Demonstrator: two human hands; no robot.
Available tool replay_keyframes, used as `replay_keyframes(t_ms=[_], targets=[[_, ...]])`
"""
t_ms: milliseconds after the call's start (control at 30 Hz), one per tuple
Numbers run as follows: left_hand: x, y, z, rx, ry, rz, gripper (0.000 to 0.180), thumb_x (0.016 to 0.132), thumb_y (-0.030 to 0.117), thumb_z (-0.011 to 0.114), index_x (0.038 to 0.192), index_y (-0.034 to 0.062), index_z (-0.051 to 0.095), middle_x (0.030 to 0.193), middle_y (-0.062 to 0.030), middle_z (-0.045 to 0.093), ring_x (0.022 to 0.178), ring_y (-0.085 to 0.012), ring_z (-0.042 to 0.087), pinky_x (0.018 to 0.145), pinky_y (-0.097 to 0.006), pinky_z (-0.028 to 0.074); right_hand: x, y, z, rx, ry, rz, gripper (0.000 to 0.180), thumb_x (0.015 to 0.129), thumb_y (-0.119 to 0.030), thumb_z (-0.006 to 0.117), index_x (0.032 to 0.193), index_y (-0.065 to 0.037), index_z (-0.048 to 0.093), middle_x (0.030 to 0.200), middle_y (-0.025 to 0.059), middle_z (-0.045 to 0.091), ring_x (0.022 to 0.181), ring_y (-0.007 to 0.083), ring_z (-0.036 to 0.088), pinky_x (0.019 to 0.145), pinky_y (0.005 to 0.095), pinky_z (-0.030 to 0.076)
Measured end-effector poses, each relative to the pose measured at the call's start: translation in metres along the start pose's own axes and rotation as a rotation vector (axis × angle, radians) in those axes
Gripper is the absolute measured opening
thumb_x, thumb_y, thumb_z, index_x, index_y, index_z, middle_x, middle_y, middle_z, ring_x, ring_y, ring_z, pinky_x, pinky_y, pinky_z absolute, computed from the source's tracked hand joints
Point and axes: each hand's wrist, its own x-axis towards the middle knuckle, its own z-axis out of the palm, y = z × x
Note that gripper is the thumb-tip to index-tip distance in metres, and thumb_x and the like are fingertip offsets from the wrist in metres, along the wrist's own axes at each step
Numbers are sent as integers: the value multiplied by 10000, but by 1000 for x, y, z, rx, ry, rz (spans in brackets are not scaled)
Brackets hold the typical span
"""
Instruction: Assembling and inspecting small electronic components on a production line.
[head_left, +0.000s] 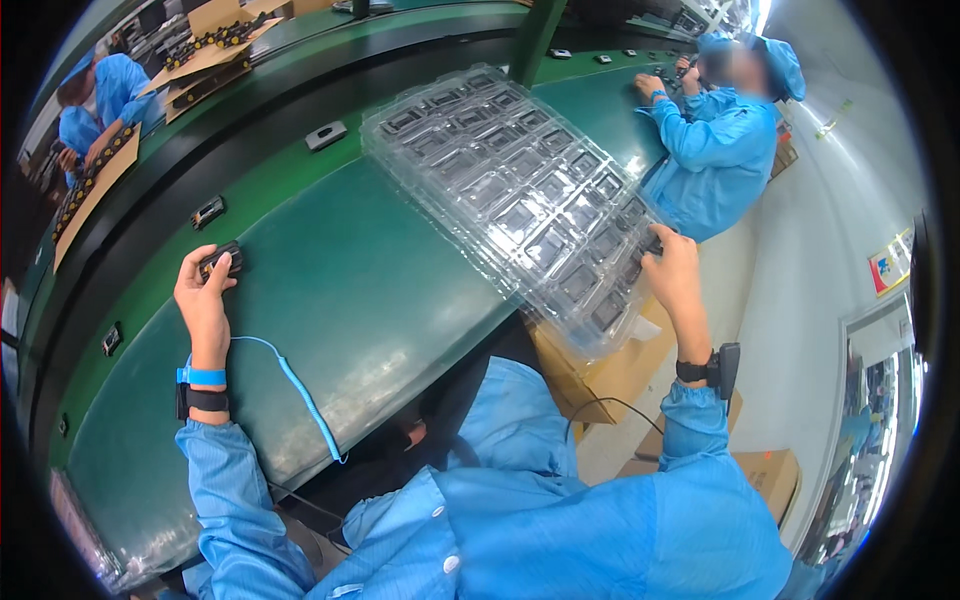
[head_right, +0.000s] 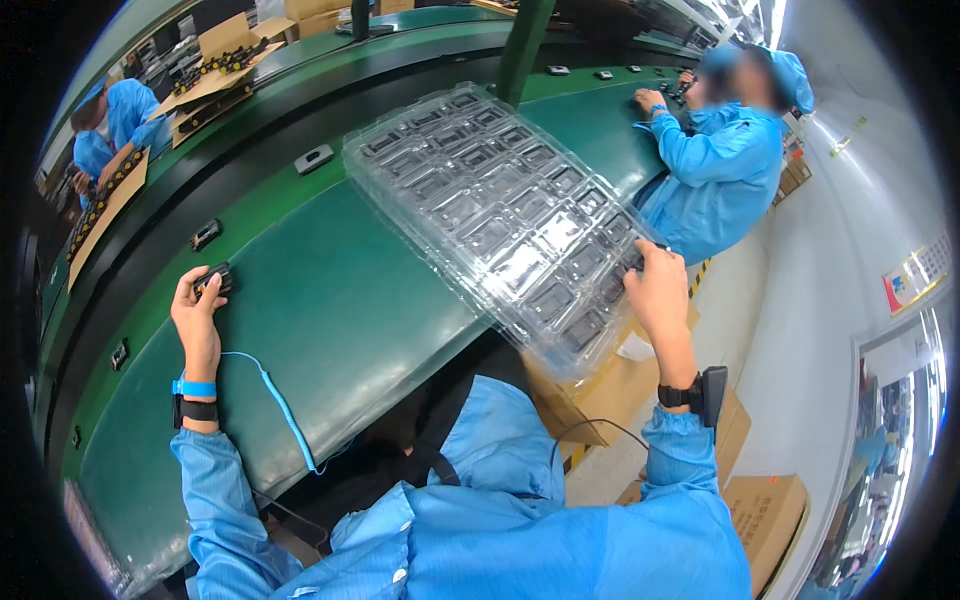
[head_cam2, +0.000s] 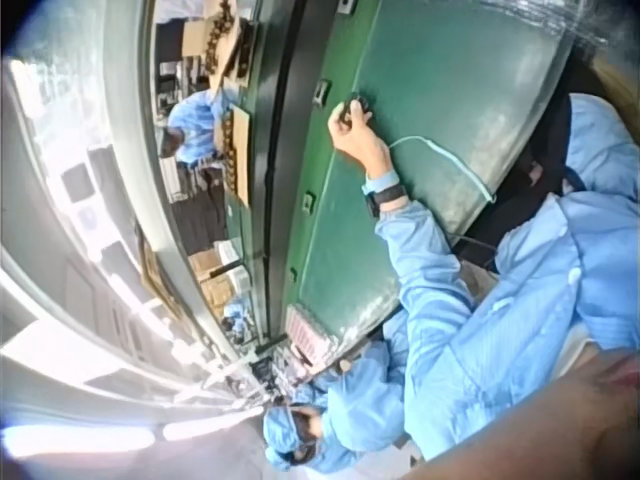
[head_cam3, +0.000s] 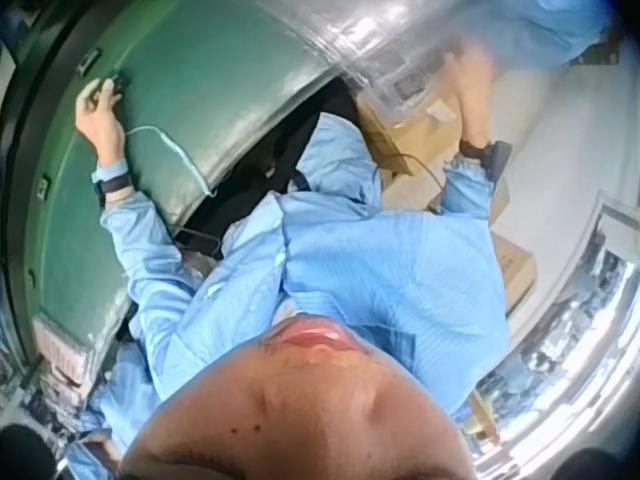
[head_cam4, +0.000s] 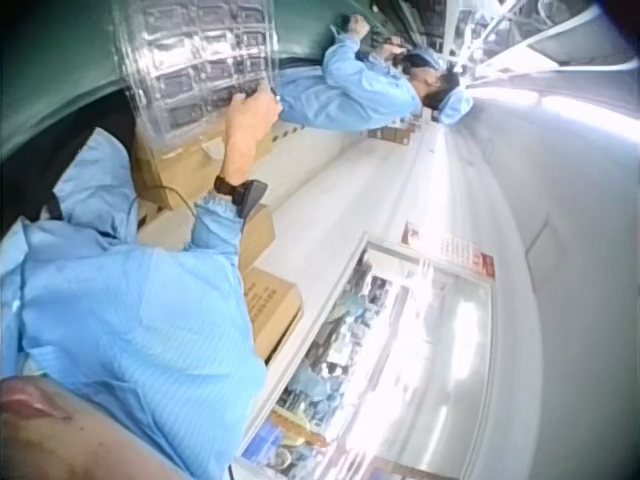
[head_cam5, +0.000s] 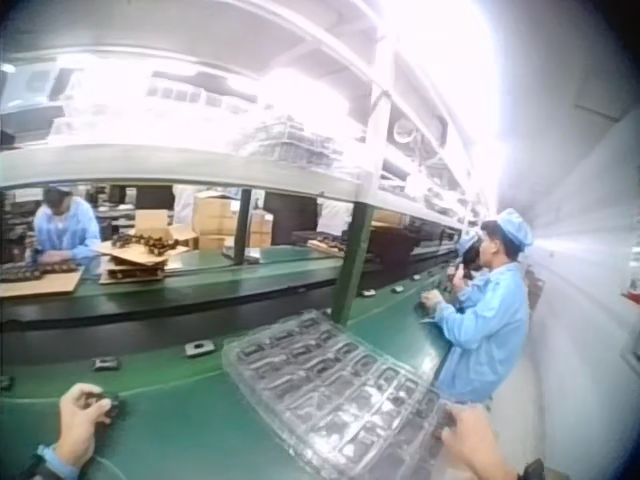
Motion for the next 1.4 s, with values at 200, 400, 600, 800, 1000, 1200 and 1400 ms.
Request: replay_keyframes(t_ms=[200, 400, 600, 800, 1000, 1200, 1400], targets=[[3, -6, 5, -72, -30, 19, 253, 966, 93, 755, 1198, 42, 668, 1025, -39, 720, 908, -113, 692, 725, -246, 543, 2, 25, 6, 23, 37, -8, 462, 788, -31, 775, 1243, -8, 696, 1111, 248, 730, 1078, 413, 684, 960, 475, 546], [-1, -1, 1, -53, 10, 11, 251, 961, 80, 757, 1191, 37, 666, 996, -34, 726, 882, -108, 696, 714, -241, 551, 6, 5, -17, 16, -7, -54, 519, 725, 13, 842, 1224, -8, 703, 1015, 223, 744, 951, 399, 717, 859, 462, 566], [-1, 1, 4, -86, 13, -6, 245, 937, 30, 762, 1163, 15, 668, 1033, -75, 736, 898, -134, 715, 696, -244, 570, 7, -12, -40, 182, 16, -17, 532, 767, 50, 800, 1286, -2, 693, 1027, 134, 749, 882, 211, 689, 802, 341, 548], [-1, 1, 3, -62, 18, -18, 242, 954, 56, 752, 1179, 38, 664, 1015, -60, 740, 890, -119, 713, 716, -238, 561, -19, -97, -61, 460, 125, -353, 405, 813, 113, 721, 1201, -1, 705, 1086, 131, 729, 934, 209, 703, 802, 334, 557], [0, 3, 5, -97, 30, 4, 252, 928, 23, 769, 1154, -4, 661, 996, -76, 731, 851, -120, 709, 680, -238, 566, -43, -205, -29, 1064, -131, -649, 186, 808, 95, 759, 980, 26, 738, 1050, 132, 730, 921, 192, 698, 747, 287, 556], [-2, -1, 2, -92, 35, -5, 248, 938, 24, 760, 1162, -4, 658, 1023, -75, 741, 874, -115, 713, 691, -239, 581, -34, -363, 38, 1622, -807, -692, 119, 1063, -119, 612, 1083, -28, 537, 1257, 214, 702, 1081, 208, 686, 924, 355, 576], [0, -4, 7, -159, 40, 9, 237, 938, 20, 749, 1152, -12, 652, 1003, -92, 752, 838, -138, 741, 663, -245, 572, -9, -449, 109, 1774, -1307, -437, 172, 1093, -211, 579, 1159, -56, 542, 1069, 162, 715, 847, 249, 752, 598, 307, 615]])
